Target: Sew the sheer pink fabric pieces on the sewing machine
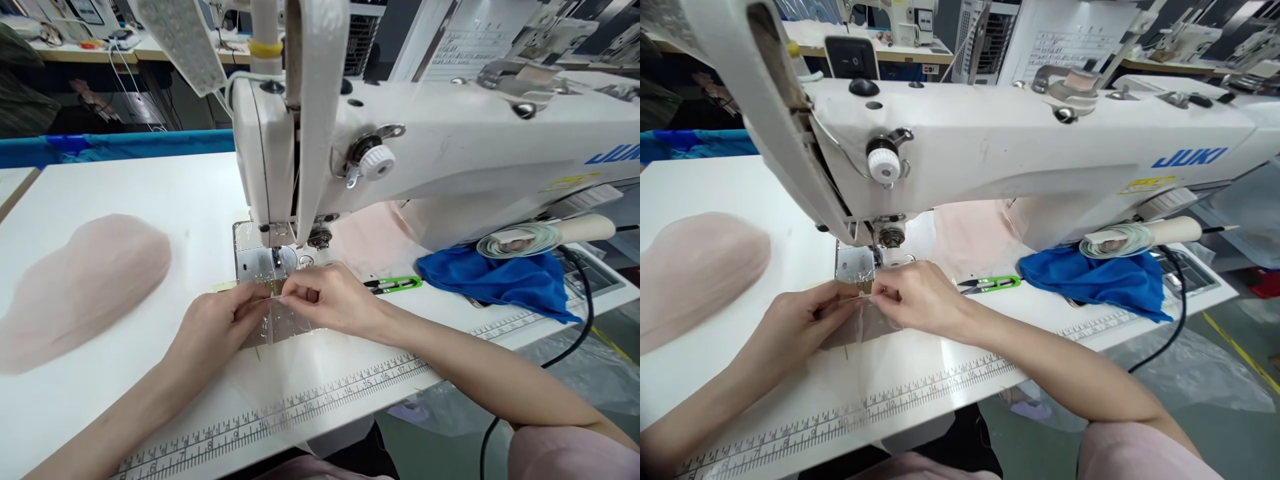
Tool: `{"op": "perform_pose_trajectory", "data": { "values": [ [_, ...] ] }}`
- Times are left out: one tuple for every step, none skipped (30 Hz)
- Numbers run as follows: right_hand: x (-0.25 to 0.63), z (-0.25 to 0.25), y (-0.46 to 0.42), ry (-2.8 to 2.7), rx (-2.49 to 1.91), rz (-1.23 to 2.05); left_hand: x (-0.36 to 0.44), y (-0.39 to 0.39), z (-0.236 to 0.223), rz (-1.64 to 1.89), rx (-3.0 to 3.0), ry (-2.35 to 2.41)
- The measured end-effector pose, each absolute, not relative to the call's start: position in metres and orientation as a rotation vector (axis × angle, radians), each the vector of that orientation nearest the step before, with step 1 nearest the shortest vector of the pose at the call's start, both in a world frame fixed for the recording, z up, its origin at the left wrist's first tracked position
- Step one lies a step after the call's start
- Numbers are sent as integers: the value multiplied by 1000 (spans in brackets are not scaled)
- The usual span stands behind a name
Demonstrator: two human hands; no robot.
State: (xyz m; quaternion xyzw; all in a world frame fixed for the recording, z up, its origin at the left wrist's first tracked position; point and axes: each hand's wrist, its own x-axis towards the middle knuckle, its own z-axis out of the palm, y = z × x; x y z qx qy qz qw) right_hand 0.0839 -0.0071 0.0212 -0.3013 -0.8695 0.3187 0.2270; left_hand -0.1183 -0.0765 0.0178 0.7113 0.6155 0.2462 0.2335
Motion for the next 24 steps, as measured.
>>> {"op": "perform_pose_trajectory", "data": {
  "values": [
    [84, 17, -8, -2385, -787, 832, -118, -77, 17, 681, 1970, 1657],
    [85, 14, -8, -2374, -747, 793, -118, -77, 16, 686, 1979, 1622],
    [86, 12, -8, -2363, -712, 765, -118, -78, 15, 693, 1982, 1591],
    [86, 11, -8, -2352, -681, 747, -117, -78, 15, 703, 1979, 1570],
    [87, 11, -8, -2344, -660, 738, -117, -78, 15, 718, 1975, 1560],
    [87, 11, -9, -2335, -648, 737, -116, -78, 15, 741, 1971, 1561],
    [87, 11, -9, -2328, -649, 740, -116, -78, 15, 762, 1968, 1567],
    [87, 11, -9, -2321, -658, 747, -115, -78, 15, 785, 1966, 1577],
    [86, 10, -10, -2317, -672, 752, -115, -78, 15, 805, 1967, 1586],
    [86, 10, -11, -2314, -687, 756, -115, -79, 14, 821, 1970, 1594],
    [86, 9, -12, -2313, -698, 762, -115, -79, 14, 836, 1974, 1604],
    [85, 9, -13, -2313, -703, 768, -115, -80, 14, 848, 1978, 1613],
    [85, 8, -13, -2317, -704, 774, -116, -80, 14, 859, 1984, 1620],
    [85, 8, -14, -2320, -703, 781, -116, -80, 14, 867, 1992, 1624],
    [85, 8, -14, -2323, -703, 787, -116, -80, 14, 873, 2000, 1626],
    [85, 8, -14, -2326, -703, 793, -116, -80, 14, 878, 2009, 1623],
    [85, 8, -14, -2330, -704, 801, -115, -80, 15, 880, 2018, 1619],
    [85, 8, -14, -2334, -709, 810, -115, -80, 15, 879, 2026, 1613],
    [85, 9, -14, -2340, -716, 821, -115, -80, 15, 876, 2034, 1608],
    [86, 10, -14, -2345, -723, 831, -115, -80, 14, 869, 2041, 1607],
    [86, 10, -14, -2351, -730, 842, -114, -80, 14, 858, 2045, 1610],
    [86, 11, -14, -2356, -736, 852, -115, -81, 13, 849, 2048, 1616],
    [86, 11, -14, -2358, -736, 859, -115, -81, 12, 843, 2050, 1622],
    [86, 11, -14, -2358, -730, 864, -115, -82, 10, 839, 2050, 1625]
  ]
}}
